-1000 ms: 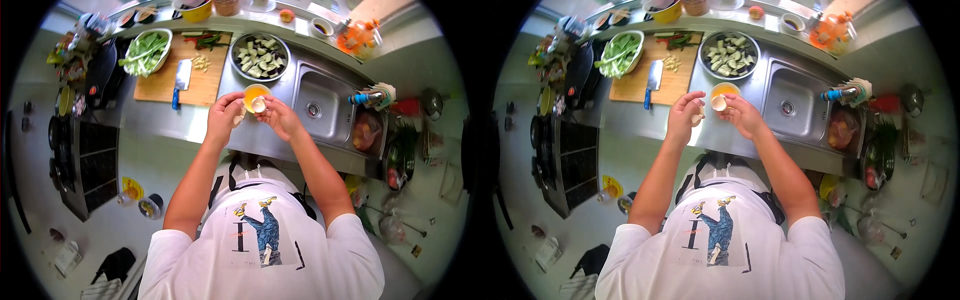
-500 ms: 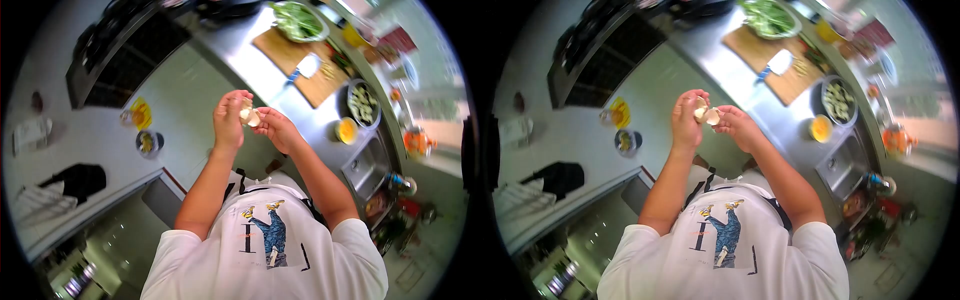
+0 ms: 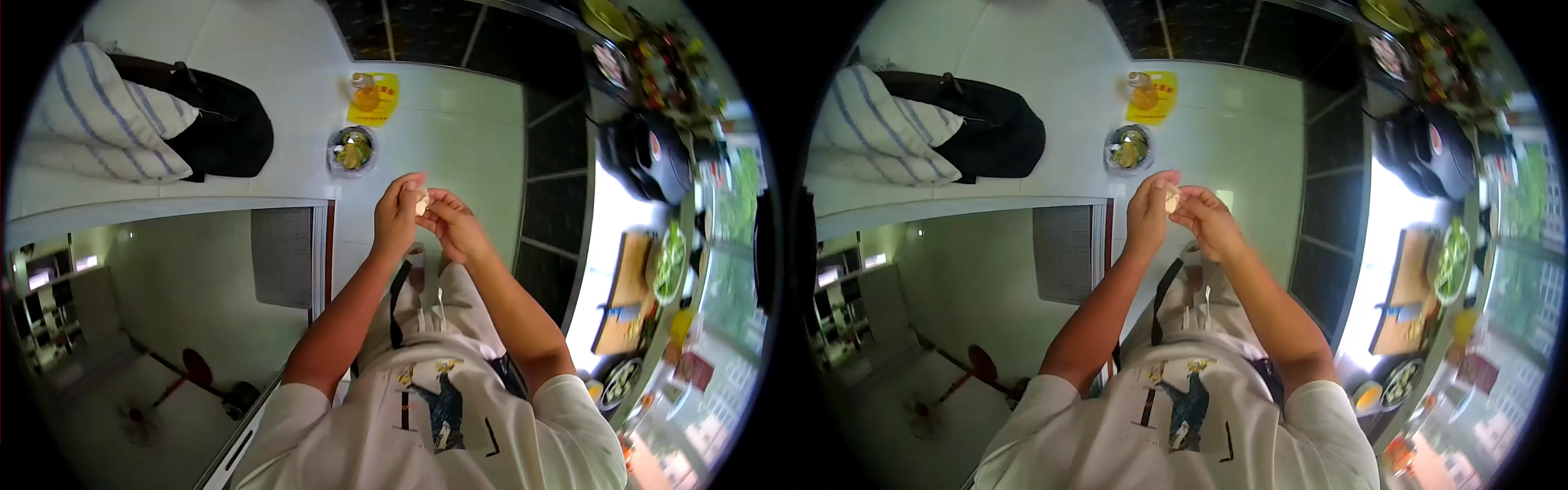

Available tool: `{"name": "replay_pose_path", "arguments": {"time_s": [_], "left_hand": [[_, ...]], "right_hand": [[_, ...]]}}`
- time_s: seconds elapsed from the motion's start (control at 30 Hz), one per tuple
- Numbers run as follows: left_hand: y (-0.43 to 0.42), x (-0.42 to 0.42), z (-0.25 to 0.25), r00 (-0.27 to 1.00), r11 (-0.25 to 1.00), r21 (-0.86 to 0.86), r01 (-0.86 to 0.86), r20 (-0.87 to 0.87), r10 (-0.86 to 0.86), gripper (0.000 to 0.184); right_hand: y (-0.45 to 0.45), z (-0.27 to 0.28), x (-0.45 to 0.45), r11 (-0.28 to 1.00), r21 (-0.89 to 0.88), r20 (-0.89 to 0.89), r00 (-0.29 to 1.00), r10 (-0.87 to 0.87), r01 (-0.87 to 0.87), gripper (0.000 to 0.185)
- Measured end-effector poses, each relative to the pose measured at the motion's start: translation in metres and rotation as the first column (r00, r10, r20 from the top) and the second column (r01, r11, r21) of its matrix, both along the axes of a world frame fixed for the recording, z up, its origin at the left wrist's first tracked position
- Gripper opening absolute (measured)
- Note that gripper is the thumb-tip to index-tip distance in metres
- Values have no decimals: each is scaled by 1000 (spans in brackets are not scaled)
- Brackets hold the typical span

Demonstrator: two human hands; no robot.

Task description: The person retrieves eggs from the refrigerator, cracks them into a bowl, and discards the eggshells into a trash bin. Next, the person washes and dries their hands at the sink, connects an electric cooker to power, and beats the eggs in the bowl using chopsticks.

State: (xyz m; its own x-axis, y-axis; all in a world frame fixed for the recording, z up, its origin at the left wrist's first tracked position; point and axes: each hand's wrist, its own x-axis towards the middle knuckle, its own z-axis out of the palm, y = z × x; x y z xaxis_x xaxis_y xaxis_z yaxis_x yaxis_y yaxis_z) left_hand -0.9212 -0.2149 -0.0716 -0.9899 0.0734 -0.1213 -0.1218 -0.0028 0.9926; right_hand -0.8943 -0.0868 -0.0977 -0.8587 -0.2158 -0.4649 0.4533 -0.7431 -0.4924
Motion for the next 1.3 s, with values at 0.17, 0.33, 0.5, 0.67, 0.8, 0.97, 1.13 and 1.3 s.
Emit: {"name": "replay_pose_path", "arguments": {"time_s": [0.17, 0.33, 0.5, 0.67, 0.8, 0.97, 1.13, 1.3], "left_hand": [[-57, -56, -101, 981, 986, -48, -158, 106, 162, 34], [-107, -115, -224, 888, 943, 134, -304, 398, 230, 35], [-133, -193, -368, 783, 874, 195, -445, 559, 273, 34], [-136, -254, -471, 819, 901, 128, -414, 484, 308, 41], [-147, -257, -554, 993, 620, -777, -111, -54, 109, 49], [-149, -255, -549, 962, 634, -733, -247, -107, 252, 39], [-154, -230, -500, 817, 855, -426, -295, 351, 457, 27], [-152, -185, -416, 698, 971, -174, -162, 676, 237, 20]], "right_hand": [[-53, -102, -82, 990, 49, 137, 983, 125, -133, 22], [-90, -226, -155, 929, 168, 255, 925, 281, -328, 25], [-115, -346, -238, 851, 246, 299, 872, 389, -464, 32], [-124, -451, -294, 816, 327, 220, 878, 425, -477, 37], [-105, -490, -305, 321, 670, 415, 695, 586, -670, 39], [-61, -476, -279, 540, 549, 353, 762, 542, -638, 34], [-18, -410, -262, 773, 302, 454, 798, 398, -557, 23], [24, -300, -233, 862, 292, 356, 884, 303, -414, 20]]}}
